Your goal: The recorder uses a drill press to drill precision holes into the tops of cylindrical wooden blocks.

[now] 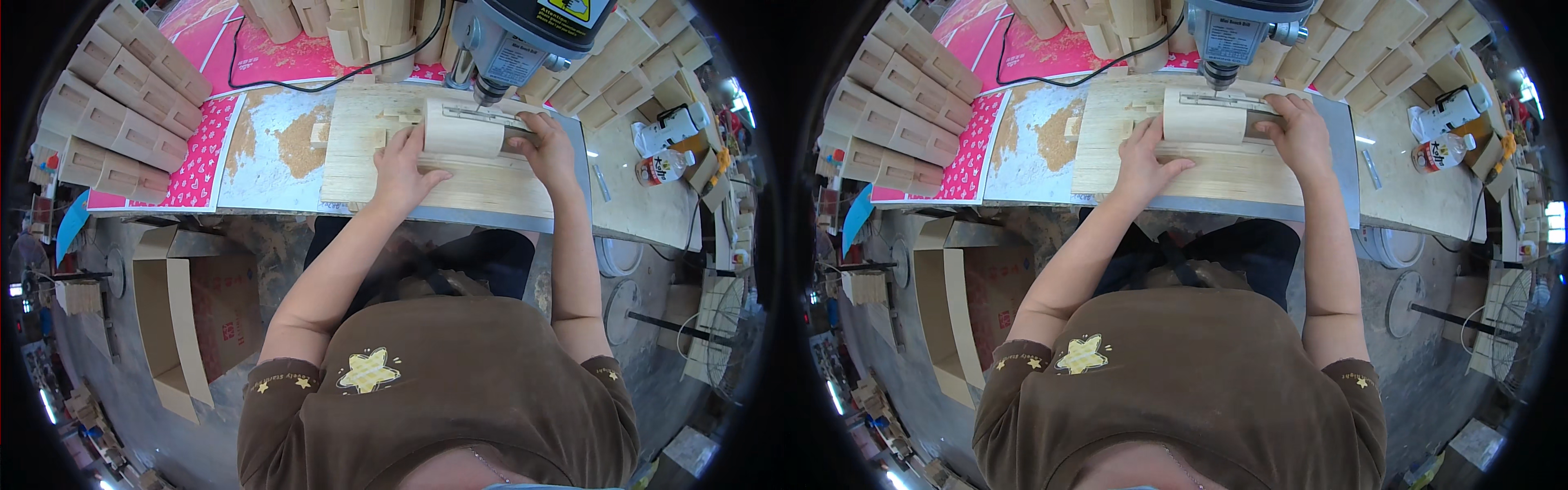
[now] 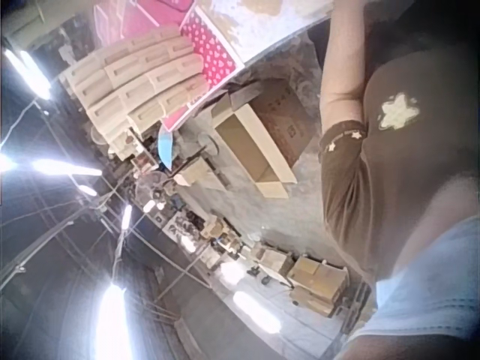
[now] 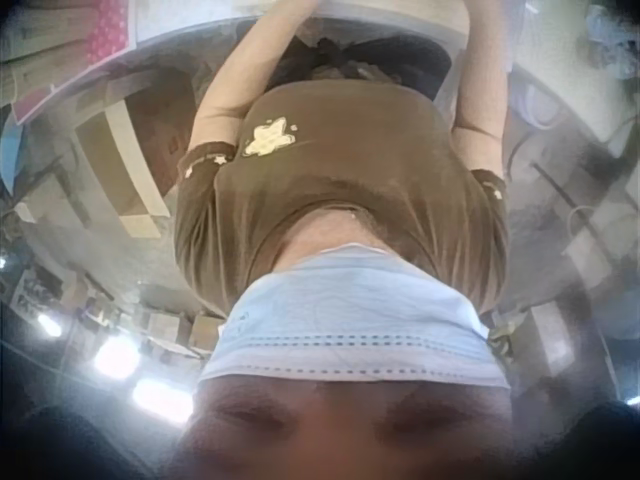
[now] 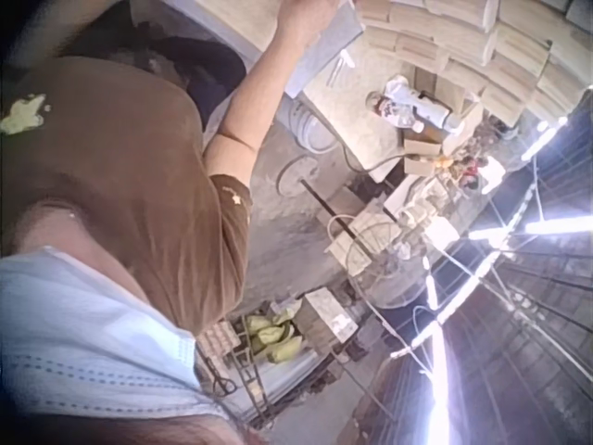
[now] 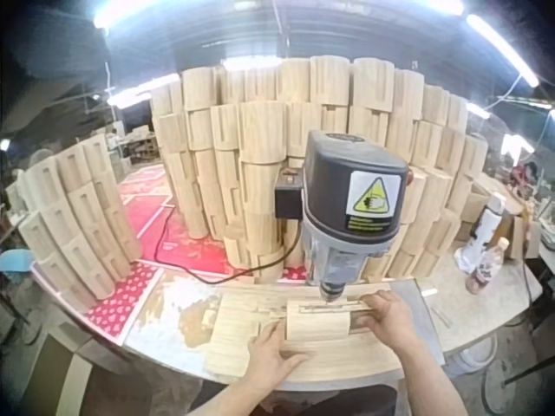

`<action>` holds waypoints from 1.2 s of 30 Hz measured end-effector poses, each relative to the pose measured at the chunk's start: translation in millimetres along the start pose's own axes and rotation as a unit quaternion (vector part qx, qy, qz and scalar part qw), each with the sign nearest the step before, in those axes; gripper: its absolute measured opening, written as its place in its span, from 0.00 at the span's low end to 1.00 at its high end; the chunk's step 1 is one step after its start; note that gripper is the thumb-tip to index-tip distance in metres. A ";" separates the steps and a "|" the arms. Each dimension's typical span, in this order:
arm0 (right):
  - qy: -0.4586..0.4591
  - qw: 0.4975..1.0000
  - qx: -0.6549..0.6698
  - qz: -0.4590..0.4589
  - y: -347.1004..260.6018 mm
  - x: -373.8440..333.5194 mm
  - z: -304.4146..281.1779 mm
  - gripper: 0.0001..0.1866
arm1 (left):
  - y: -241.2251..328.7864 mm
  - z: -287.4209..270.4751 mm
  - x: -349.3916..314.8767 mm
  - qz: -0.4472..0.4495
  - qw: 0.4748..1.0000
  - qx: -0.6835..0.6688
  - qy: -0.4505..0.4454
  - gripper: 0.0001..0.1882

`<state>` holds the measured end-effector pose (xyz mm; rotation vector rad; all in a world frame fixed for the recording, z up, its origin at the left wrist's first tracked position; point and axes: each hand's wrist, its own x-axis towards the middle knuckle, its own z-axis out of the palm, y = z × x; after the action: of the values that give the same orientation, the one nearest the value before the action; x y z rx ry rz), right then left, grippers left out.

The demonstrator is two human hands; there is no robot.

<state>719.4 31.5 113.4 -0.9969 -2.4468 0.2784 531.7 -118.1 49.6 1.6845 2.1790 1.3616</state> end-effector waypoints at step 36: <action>0.206 0.976 0.023 -0.064 -66.7 20.4 -110.2 0.12 | -39.0 -16.7 11.1 -0.021 0.997 0.040 -0.060 0.28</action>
<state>722.0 -1.1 239.7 -0.7808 -2.1032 0.0744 489.3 -119.3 38.7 1.6897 2.2148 1.1478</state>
